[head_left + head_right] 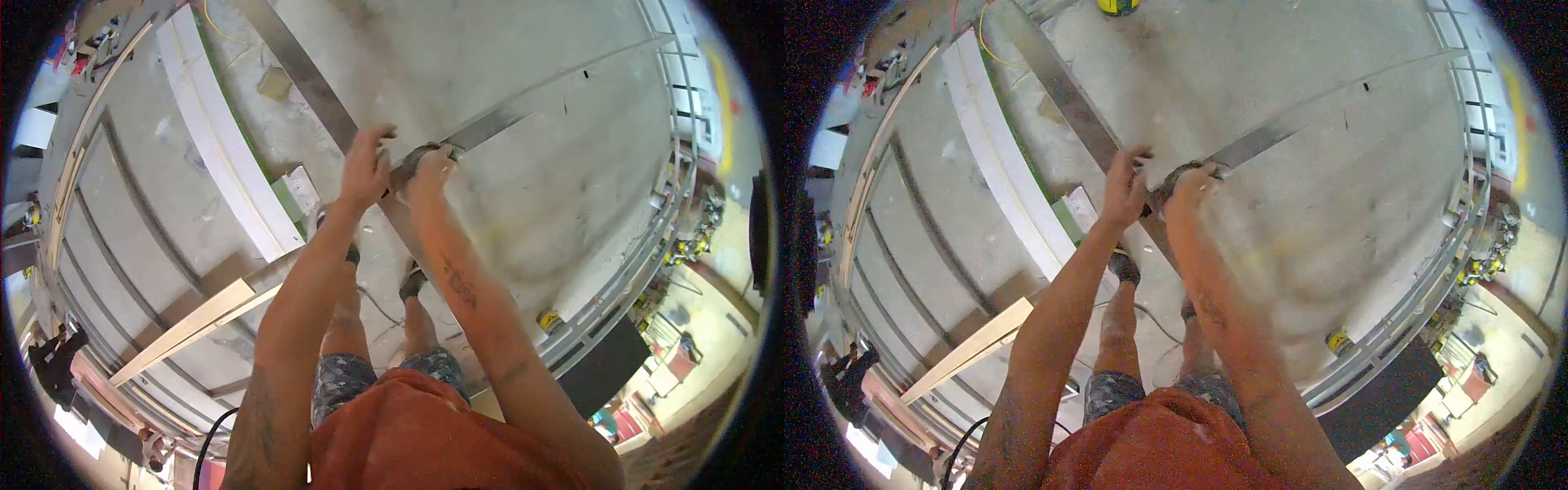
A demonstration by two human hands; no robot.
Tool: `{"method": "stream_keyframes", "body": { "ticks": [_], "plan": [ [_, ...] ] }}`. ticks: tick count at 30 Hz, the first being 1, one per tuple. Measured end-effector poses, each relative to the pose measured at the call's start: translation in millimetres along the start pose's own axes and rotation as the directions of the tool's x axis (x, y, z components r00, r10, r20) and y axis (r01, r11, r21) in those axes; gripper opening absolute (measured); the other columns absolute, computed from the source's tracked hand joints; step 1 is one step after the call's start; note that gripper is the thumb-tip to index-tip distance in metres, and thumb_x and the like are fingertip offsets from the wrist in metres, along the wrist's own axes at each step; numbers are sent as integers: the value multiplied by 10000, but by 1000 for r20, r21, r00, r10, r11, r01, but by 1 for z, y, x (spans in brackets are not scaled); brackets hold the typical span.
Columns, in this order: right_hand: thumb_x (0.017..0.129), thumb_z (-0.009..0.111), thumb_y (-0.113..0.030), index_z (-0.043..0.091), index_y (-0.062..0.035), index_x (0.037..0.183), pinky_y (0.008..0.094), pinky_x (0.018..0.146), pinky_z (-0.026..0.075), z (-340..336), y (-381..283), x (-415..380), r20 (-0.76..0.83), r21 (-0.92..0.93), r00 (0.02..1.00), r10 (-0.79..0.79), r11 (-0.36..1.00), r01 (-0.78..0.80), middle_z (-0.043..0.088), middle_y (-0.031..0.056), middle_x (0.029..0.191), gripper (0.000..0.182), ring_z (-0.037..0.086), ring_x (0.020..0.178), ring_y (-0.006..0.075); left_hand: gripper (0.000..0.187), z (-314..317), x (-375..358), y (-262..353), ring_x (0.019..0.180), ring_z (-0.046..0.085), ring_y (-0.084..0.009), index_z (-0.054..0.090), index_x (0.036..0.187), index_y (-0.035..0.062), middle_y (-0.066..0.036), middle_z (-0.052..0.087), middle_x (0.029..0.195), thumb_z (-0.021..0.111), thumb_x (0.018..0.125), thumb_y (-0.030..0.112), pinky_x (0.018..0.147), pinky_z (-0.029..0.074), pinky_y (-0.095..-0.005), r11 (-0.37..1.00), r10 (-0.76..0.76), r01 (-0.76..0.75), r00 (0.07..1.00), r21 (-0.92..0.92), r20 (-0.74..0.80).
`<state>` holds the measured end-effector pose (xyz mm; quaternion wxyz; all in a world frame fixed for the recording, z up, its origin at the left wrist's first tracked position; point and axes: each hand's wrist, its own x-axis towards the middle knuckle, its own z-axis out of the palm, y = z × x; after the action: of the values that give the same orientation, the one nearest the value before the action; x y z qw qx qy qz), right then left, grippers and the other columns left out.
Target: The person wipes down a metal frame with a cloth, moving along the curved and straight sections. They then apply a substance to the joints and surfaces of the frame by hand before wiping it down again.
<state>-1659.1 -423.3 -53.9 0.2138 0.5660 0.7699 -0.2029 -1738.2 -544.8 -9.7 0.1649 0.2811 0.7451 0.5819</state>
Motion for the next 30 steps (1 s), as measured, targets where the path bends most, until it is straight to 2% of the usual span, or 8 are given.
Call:
{"method": "stream_keyframes", "body": {
  "ticks": [5, 8, 12, 13, 16, 22, 24, 30],
  "plan": [
    [975, 535, -198, 618, -4, 1248, 469, 1066, 416, -67, 68, 157, -386, -847, 823, -417, 515, -136, 540, 186, 1383, 346, 517, 1273, 354, 367, -85, -93, -34, 1148, 596, -371, 568, 1238, 35, -199, 618, 1199, 538, 873, 14, 994, 461, -421, 965, -250, 257, 963, 56, -101],
    [964, 514, -216, 531, 7, 1399, 514, 1234, 195, -116, 134, 284, -662, 95, 663, -349, 838, 537, 416, 238, 1526, 489, 327, 1463, 373, 354, -104, -193, -63, 1102, 621, -382, 567, 1235, 31, -192, 646, 1140, 555, 881, 39, 963, 475, -420, 836, -508, 536, 838, 120, -200],
    [960, 540, -222, 610, -59, 1294, 452, 1180, 306, -80, 110, 199, -708, -48, 369, -602, 562, 825, 519, 160, 1423, 378, 448, 1365, 314, 352, -84, -297, -69, 1084, 621, -424, 579, 1220, -22, -250, 655, 1126, 567, 905, 137, 958, 476, -447, 536, -840, 812, 540, 230, 54],
    [957, 556, -235, 622, -84, 1269, 446, 1159, 330, -67, 96, 152, -517, -546, 216, -828, 514, 662, 544, 129, 1382, 353, 480, 1324, 299, 352, -70, -322, -83, 1084, 621, -424, 579, 1220, -22, -250, 655, 1126, 567, 905, 137, 958, 476, -447, 533, -843, 814, 536, 233, 55],
    [896, 578, -177, 710, -158, 1064, 491, 1093, 378, -8, 51, 44, -240, 374, 587, -773, 485, 791, 674, 94, 1095, 214, 548, 1211, 283, 359, -30, -347, -104, 1096, 643, -378, 591, 1176, -43, -245, 667, 1138, 550, 932, 217, 938, 483, -448, 497, -868, 806, 462, 322, 182],
    [902, 672, -373, 673, -122, 1212, 492, 985, 468, -105, 18, 46, 235, -36, -135, -963, -148, 988, 676, 127, 1189, 399, 597, 1191, 342, 301, 0, -202, -49, 976, 632, -277, 621, 1168, -14, -151, 673, 1076, 493, 928, 115, 903, 497, -358, 607, -794, 790, 598, 86, 109],
    [854, 723, -426, 673, -119, 1200, 502, 947, 481, -153, 26, 90, 424, -95, 136, -895, 105, 990, 670, 118, 1199, 465, 593, 1186, 346, 283, -6, -155, -36, 948, 616, -224, 628, 1156, 23, -102, 665, 1046, 480, 922, 80, 859, 504, -337, 338, -903, 790, 426, -512, 61],
    [906, 635, -502, 714, -79, 1112, 473, 972, 457, -280, 87, 282, 367, -482, 526, -767, 327, 813, 694, 152, 1059, 477, 617, 1100, 342, 300, -43, -181, -75, 960, 642, -187, 602, 1212, 66, -79, 658, 1118, 438, 963, 90, 828, 516, -337, 357, -907, 853, 414, -380, 77]
  ]
}}
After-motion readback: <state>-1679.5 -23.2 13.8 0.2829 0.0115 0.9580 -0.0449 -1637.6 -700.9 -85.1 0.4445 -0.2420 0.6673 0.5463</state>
